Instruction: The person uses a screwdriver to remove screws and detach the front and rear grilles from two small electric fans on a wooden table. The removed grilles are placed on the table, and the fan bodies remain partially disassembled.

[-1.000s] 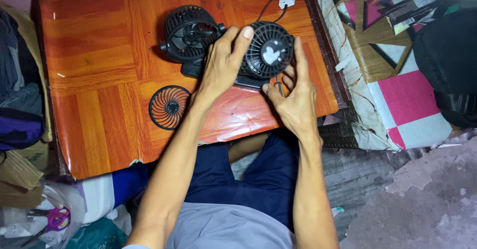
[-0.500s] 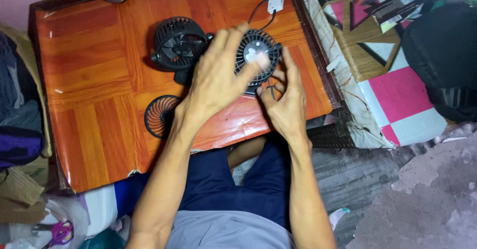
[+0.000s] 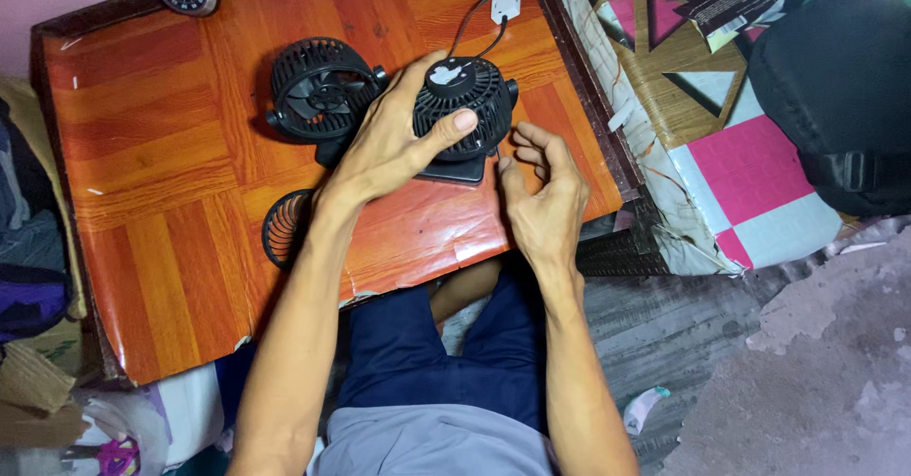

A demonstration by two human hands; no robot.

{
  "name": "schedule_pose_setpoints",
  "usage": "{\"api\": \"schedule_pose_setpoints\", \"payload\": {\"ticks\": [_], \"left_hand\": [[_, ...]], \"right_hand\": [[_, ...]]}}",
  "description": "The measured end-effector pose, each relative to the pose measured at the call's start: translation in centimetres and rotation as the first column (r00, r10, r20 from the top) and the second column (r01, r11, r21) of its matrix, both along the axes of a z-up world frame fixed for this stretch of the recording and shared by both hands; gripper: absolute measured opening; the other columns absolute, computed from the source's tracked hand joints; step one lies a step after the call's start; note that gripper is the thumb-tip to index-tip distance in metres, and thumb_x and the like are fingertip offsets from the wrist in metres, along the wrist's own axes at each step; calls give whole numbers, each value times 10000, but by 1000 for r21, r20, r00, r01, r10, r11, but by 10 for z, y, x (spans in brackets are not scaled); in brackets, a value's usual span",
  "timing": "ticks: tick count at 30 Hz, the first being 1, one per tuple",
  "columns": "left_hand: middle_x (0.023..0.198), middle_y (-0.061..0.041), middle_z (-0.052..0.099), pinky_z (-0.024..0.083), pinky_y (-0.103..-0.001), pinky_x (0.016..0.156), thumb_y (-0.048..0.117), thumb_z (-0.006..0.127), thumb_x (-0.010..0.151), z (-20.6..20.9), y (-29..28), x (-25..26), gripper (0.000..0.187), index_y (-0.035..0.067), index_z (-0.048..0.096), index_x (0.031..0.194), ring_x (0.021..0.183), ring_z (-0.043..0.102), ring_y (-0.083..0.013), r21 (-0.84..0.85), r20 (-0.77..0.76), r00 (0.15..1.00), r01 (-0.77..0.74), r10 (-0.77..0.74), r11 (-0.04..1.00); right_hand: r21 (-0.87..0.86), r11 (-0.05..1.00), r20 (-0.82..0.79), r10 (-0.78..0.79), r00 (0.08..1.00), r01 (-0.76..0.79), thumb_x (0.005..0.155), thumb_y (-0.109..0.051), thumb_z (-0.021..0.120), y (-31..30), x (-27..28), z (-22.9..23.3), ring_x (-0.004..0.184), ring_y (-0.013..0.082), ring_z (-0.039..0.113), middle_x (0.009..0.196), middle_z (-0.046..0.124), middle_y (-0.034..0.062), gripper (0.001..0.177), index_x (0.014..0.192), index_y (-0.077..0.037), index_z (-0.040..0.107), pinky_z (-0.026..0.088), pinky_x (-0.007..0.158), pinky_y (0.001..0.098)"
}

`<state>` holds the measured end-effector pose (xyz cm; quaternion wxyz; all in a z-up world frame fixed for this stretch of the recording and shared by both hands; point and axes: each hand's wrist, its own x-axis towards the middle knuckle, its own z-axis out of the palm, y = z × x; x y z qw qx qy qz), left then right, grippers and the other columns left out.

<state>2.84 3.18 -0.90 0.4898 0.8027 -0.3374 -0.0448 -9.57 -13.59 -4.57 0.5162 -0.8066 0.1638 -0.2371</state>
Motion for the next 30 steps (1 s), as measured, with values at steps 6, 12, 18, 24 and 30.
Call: {"api": "schedule_pose_setpoints", "payload": {"ticks": [6, 12, 18, 24, 30], "left_hand": [[1341, -299, 625, 486, -437, 1081, 531, 893, 776, 0, -10, 4, 1011, -113, 473, 1432, 1255, 637, -386, 10, 149, 988, -28, 26, 1000], [1155, -232, 731, 569, -413, 972, 493, 881, 813, 1, -12, 8, 790, -76, 593, 1279, 1092, 743, -335, -49, 165, 985, -40, 48, 998], [930, -165, 755, 569, -373, 778, 587, 730, 822, -1, -17, 19, 657, -14, 711, 1086, 856, 749, -243, 27, -73, 993, -87, 88, 996], [912, -76, 776, 510, -318, 760, 622, 554, 893, 3, -13, 29, 704, -27, 782, 1041, 833, 670, -144, 2, -499, 866, 28, -23, 1000], [1064, -73, 762, 532, -305, 838, 547, 554, 914, -14, -14, 37, 614, 12, 729, 1158, 935, 688, -149, -161, -677, 727, 5, -114, 987]], "right_hand": [[-136, 985, 69, 115, 991, -105, 826, -229, 913, 5, 3, 8, 1348, 337, 588, 1453, 568, 231, 927, 1553, -5, 383, 477, 1134, 444], [-121, 939, 119, 337, 934, -323, 770, -281, 993, -3, 28, 16, 1416, 367, 528, 1547, 461, 287, 1233, 1628, -16, 148, 448, 1168, 454], [292, 862, 206, 366, 908, -413, 776, -223, 931, 0, 42, 8, 1309, 291, 619, 1416, 575, 207, 1053, 1562, -56, 251, 559, 1095, 378], [-267, 949, 175, 221, 960, -169, 869, -232, 951, 5, 37, 12, 1449, 371, 520, 1519, 510, 207, 865, 1523, -76, 407, 418, 1246, 468], [-569, 822, 237, 185, 954, -19, 789, -292, 943, 25, 24, 11, 1502, 429, 385, 1605, 362, 243, 988, 1556, -63, 365, 209, 1263, 647]]}}
